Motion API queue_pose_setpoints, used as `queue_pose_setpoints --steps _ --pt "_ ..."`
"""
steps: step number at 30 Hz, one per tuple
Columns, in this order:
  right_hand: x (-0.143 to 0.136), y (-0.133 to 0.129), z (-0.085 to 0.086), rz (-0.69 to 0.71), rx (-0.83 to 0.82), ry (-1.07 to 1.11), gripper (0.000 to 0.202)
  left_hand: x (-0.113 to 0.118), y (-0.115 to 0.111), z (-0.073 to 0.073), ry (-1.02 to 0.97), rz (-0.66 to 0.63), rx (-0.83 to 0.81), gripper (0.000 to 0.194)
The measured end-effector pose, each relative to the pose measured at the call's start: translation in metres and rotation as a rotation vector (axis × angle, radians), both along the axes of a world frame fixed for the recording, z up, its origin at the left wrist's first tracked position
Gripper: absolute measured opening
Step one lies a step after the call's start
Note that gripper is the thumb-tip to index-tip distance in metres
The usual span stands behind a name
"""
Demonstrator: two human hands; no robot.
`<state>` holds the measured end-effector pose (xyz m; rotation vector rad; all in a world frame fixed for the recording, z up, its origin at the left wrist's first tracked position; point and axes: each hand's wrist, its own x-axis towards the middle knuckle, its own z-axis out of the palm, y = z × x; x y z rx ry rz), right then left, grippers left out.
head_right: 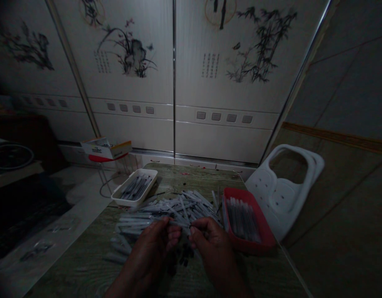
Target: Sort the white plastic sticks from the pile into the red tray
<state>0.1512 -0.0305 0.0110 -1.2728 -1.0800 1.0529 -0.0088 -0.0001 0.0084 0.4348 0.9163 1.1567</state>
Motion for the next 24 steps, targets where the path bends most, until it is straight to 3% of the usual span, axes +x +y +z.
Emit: queue_pose_setpoints --steps 15,24 --pt "-0.0006 -0.0019 -0.0017 0.019 0.000 -0.002 0.030 0.0008 0.0009 -0.0076 -0.007 -0.018 0.020 0.014" --pt "-0.0020 0.0005 -0.0034 0.021 -0.021 0.014 0.035 0.0015 -0.0016 -0.0042 -0.026 -0.016 0.024 0.014"
